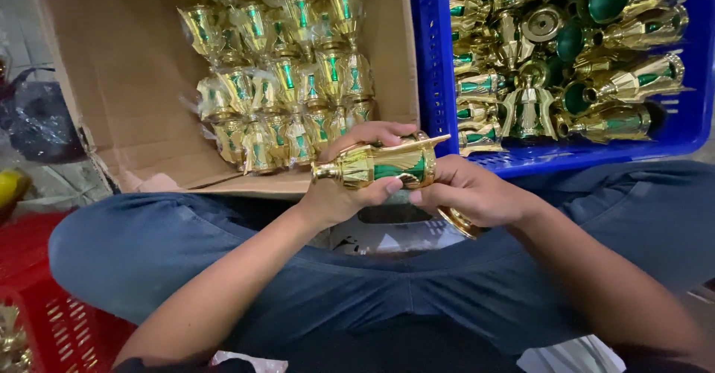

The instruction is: The person is wrapping individual gold-colored trophies in clear plastic bags and then neatly packing them into a cardboard box.

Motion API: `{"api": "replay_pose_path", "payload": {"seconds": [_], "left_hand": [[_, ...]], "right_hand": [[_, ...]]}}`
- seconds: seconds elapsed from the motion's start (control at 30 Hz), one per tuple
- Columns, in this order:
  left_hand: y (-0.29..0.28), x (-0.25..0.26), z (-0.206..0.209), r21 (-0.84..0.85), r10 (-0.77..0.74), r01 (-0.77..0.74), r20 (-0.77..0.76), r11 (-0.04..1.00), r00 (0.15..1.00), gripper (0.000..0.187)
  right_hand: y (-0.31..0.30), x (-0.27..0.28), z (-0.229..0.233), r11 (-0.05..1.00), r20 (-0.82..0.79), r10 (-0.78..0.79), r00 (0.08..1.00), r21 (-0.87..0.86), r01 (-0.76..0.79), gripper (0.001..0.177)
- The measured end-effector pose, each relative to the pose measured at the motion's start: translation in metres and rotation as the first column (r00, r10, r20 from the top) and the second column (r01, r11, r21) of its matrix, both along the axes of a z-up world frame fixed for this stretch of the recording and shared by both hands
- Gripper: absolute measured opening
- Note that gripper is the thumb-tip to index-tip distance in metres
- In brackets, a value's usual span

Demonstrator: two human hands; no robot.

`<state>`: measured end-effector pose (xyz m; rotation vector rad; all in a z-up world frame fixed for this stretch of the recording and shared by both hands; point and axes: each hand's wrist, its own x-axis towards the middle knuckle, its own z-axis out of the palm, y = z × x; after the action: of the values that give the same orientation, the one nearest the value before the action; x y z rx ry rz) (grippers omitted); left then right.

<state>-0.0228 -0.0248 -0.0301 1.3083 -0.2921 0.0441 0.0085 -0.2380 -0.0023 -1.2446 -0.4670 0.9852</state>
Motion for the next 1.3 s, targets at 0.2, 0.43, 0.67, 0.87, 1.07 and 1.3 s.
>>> {"api": "replay_pose_path", "payload": {"seconds": [0.2, 0.43, 0.67, 0.87, 1.07, 1.3], "left_hand": [[0.010, 0.011, 0.025, 0.125, -0.067, 0.065, 0.011, 0.990, 0.998, 0.048], [0.023, 0.015, 0.029, 0.169, -0.010, 0.000, 0.059, 0.986, 0.998, 0.057], [0.019, 0.006, 0.031, 0.189, -0.061, 0.056, 0.018, 0.980, 0.998, 0.069], [0.015, -0.003, 0.018, 0.252, -0.112, 0.092, 0.070, 0.964, 0.991, 0.062], [0.015, -0.012, 0.020, 0.106, -0.118, 0.128, -0.089, 0.986, 0.989, 0.052], [0.018, -0.005, 0.017, 0.339, -0.065, 0.048, 0.039, 0.940, 0.997, 0.063]], "right_hand": [[-0.019, 0.013, 0.010, 0.980, -0.004, -0.126, 0.992, -0.153, 0.124, 0.030], [-0.010, 0.025, 0.021, 0.884, -0.274, -0.467, 0.841, -0.112, 0.454, 0.085], [0.013, -0.010, 0.004, 0.860, 0.294, -0.433, 0.852, -0.147, 0.488, 0.089], [0.014, -0.004, -0.005, 0.907, 0.430, -0.392, 0.813, 0.035, 0.419, 0.084], [0.017, -0.012, 0.004, 0.951, 0.395, -0.287, 0.873, 0.009, 0.308, 0.085], [0.022, -0.009, 0.019, 0.947, 0.319, -0.307, 0.897, 0.010, 0.321, 0.088]]}}
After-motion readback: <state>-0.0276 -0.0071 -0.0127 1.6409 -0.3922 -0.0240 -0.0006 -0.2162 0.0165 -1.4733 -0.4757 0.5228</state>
